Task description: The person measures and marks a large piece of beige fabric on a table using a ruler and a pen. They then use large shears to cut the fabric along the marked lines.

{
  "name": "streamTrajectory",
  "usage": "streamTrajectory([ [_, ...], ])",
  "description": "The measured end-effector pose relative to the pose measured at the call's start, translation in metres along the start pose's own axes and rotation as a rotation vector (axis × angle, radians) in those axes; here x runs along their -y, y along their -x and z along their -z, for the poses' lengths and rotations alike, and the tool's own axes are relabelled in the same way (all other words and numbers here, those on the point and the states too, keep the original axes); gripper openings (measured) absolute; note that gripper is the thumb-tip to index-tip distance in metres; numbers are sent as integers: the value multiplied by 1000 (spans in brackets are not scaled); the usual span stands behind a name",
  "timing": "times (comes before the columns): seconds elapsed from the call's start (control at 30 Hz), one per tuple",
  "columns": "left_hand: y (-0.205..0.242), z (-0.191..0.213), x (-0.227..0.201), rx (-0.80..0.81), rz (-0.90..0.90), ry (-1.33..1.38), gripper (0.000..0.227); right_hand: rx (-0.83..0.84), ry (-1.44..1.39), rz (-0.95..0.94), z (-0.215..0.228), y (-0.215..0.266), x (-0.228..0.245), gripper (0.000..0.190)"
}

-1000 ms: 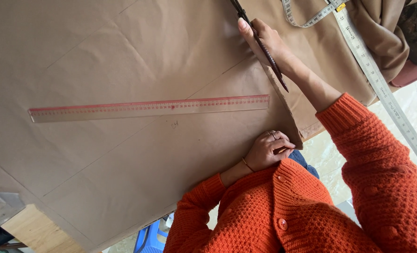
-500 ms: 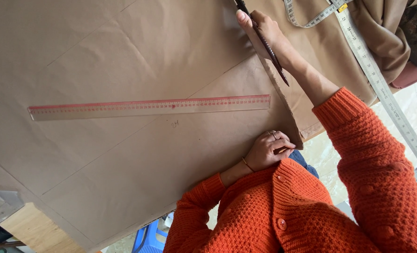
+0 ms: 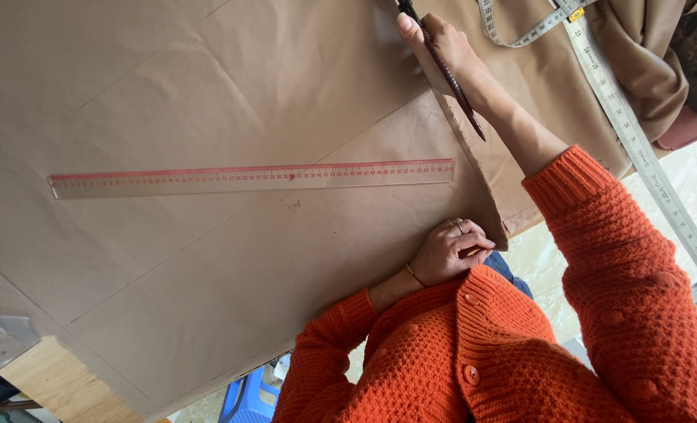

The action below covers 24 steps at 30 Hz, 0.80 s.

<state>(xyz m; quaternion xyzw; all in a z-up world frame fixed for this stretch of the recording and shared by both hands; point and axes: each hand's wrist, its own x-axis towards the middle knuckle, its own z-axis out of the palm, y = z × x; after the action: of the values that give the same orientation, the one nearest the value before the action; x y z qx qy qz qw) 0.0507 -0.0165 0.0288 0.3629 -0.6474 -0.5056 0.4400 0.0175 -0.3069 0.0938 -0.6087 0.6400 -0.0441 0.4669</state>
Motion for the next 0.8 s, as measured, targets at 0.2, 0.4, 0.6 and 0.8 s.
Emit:
streamTrajectory([
  [0.2, 1, -2, 4, 10, 2, -7, 9, -2, -13, 50, -2, -3, -11, 67],
  [0.4, -1, -4, 4, -15, 88, 31, 8, -61, -8, 138, 6, 70, -45, 60],
  [0.6, 3, -23, 17, 15, -4, -169, 20, -101, 122, 221, 18, 125, -175, 45],
  [0.8, 17, -35, 3, -107, 101, -247, 18, -123, 233, 446, 64, 105, -205, 45],
])
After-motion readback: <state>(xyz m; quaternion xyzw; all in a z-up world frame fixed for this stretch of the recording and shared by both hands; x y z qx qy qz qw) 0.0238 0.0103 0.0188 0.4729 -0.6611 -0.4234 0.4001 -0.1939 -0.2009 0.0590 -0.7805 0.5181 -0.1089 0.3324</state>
